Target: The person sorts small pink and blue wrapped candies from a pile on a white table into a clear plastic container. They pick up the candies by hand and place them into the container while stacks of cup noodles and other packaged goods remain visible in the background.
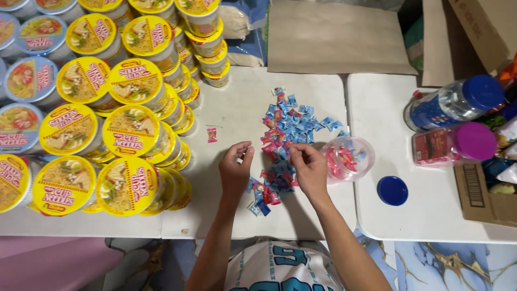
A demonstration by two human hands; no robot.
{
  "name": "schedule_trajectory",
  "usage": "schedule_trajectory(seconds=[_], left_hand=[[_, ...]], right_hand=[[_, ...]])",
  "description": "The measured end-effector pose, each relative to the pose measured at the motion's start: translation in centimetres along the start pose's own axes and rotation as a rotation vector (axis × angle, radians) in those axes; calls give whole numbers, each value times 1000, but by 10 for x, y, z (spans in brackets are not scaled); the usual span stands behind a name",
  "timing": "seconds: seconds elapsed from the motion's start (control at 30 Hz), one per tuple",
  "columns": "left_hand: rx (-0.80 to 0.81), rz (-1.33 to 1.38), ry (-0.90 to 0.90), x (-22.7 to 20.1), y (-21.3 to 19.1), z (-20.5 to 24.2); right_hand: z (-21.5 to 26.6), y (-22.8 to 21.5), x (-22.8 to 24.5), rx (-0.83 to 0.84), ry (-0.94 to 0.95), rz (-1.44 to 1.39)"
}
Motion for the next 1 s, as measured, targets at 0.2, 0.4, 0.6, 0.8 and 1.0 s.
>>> schedule_trajectory(seconds=[0.2, 0.4, 0.6, 0.8, 1.0], left_hand=[[-6, -106, -26, 27, -16, -13], [29, -431, 98, 73, -8, -16], [165, -657, -77, 91, -4, -25], [230, -849, -118, 119, 9, -44], [247, -921, -126, 130, 15, -55]], right_hand=[[-6, 28, -30, 2, -8, 61], [-13, 43, -46, -42, 51, 395], [-29, 49, -72, 27, -22, 568], [-49, 53, -92, 126, -12, 743], [-71, 62, -112, 204, 14, 893]])
Point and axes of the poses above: each hand's wrist, its own z-axis away from the middle knuckle, its own y-axis out of the palm, x = y × z, the point moved 5 cm from there along -z, towards the middle knuckle, and after that the axes turned 13 degrees about -z, right-handed, at the moved point
